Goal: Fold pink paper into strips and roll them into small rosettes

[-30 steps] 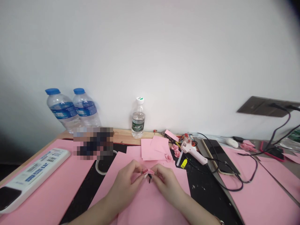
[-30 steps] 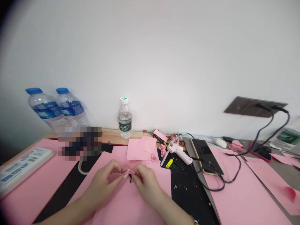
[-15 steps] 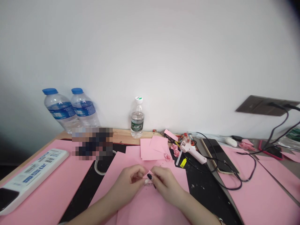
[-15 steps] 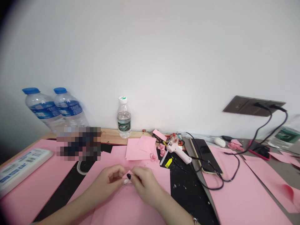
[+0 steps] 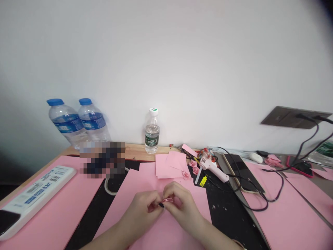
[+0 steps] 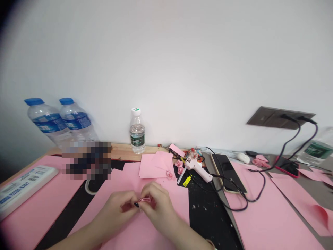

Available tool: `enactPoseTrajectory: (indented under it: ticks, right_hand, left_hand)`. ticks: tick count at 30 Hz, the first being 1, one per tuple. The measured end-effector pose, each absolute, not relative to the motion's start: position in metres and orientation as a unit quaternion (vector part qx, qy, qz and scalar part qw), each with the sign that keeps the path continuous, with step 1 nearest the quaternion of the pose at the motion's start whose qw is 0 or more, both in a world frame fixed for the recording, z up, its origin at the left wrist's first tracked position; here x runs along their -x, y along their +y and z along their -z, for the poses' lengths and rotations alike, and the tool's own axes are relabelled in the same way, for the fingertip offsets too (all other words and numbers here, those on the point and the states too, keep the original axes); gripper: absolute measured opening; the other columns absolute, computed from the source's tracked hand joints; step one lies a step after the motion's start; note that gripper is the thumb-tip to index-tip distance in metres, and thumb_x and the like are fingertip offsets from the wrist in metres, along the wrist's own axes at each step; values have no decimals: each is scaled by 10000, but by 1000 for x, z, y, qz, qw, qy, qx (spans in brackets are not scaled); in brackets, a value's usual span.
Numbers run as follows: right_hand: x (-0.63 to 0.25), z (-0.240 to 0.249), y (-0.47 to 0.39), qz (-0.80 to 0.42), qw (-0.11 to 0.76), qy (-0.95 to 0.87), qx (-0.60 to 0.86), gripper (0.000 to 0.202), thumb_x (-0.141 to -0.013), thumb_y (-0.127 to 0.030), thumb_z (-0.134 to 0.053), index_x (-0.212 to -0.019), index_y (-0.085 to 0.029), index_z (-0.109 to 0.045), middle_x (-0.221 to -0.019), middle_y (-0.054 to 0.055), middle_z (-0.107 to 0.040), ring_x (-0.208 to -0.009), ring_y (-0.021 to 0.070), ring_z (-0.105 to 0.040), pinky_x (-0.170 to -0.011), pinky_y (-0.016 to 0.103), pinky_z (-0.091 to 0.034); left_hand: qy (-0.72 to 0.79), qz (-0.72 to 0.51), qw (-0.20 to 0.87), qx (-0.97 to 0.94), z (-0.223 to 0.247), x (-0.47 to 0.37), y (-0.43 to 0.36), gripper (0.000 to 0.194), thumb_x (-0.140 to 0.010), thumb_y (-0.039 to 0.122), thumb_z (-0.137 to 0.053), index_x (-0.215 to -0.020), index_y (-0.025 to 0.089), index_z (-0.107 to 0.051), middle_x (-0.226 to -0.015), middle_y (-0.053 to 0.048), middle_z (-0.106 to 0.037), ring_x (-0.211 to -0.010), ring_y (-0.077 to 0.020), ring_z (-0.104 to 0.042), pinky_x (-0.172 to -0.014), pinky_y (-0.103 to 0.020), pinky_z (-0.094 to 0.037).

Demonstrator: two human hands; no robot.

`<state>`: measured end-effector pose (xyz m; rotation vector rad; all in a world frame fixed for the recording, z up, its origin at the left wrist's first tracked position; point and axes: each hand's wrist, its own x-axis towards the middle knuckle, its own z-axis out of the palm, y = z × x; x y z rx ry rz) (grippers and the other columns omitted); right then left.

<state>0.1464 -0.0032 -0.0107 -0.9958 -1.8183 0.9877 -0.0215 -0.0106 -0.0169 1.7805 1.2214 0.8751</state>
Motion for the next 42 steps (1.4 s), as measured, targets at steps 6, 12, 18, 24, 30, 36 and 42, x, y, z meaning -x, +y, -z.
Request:
enactPoseTrajectory:
  ticks: [6, 12, 18, 24, 30, 36, 42]
  right_hand:
    - [-140, 18, -1, -511, 477, -617, 362, 102, -739, -147, -723, -697, -200, -647, -798, 37, -632, -798, 198, -622, -728, 313, -474]
    - [-140, 17, -1, -586, 480, -552, 349, 125, -705, -226, -786, -660, -194, -674, -771, 28, -629, -760, 173, -614, -708, 292, -469]
    - [-139, 16, -1, -604, 479, -532, 351, 153, -680, -248, -810, -632, -184, -680, -749, 20, -626, -721, 156, -602, -676, 272, -460]
    - [-139, 17, 0, -623, 485, -514, 336, 167, -667, -228, -820, -609, -178, -672, -749, 13, -619, -716, 139, -592, -677, 256, -445]
    - [-139, 18, 0, -636, 483, -507, 324, 202, -672, -241, -822, -593, -169, -651, -768, 12, -607, -703, 124, -579, -660, 244, -433]
    - [-140, 16, -1, -629, 478, -529, 309, 243, -706, -223, -798, -568, -158, -609, -770, 10, -595, -705, 117, -571, -666, 237, -433]
    - [-143, 12, 1, -582, 471, -574, 333, 290, -788, -353, -723, -591, -165, -623, -769, 29, -593, -717, 144, -567, -681, 264, -442]
  left_hand:
    - [485, -355, 374, -707, 22, 21, -12, 243, -713, 139, -525, -530, 197, -377, -518, 60, -393, -504, -102, -364, -504, -215, -279]
    - [485, -353, 390, -699, 20, 21, -12, 241, -700, 137, -519, -535, 199, -355, -525, 60, -383, -511, -98, -344, -501, -214, -269]
    - [490, -343, 390, -700, 22, 22, -12, 211, -703, 163, -507, -539, 196, -378, -526, 53, -404, -515, -102, -365, -506, -216, -276]
    - [493, -335, 394, -700, 23, 21, -11, 203, -705, 173, -503, -542, 193, -385, -534, 49, -419, -522, -102, -367, -510, -217, -277]
    - [489, -332, 403, -699, 23, 21, -10, 231, -715, 165, -522, -544, 194, -369, -533, 56, -400, -521, -98, -350, -504, -214, -265]
    - [475, -329, 415, -703, 21, 21, -9, 254, -718, 155, -523, -539, 194, -347, -535, 57, -388, -527, -97, -341, -504, -216, -256]
    - [481, -322, 450, -680, 15, 19, -10, 279, -742, 200, -549, -537, 200, -358, -527, 48, -464, -515, -103, -401, -510, -219, -301]
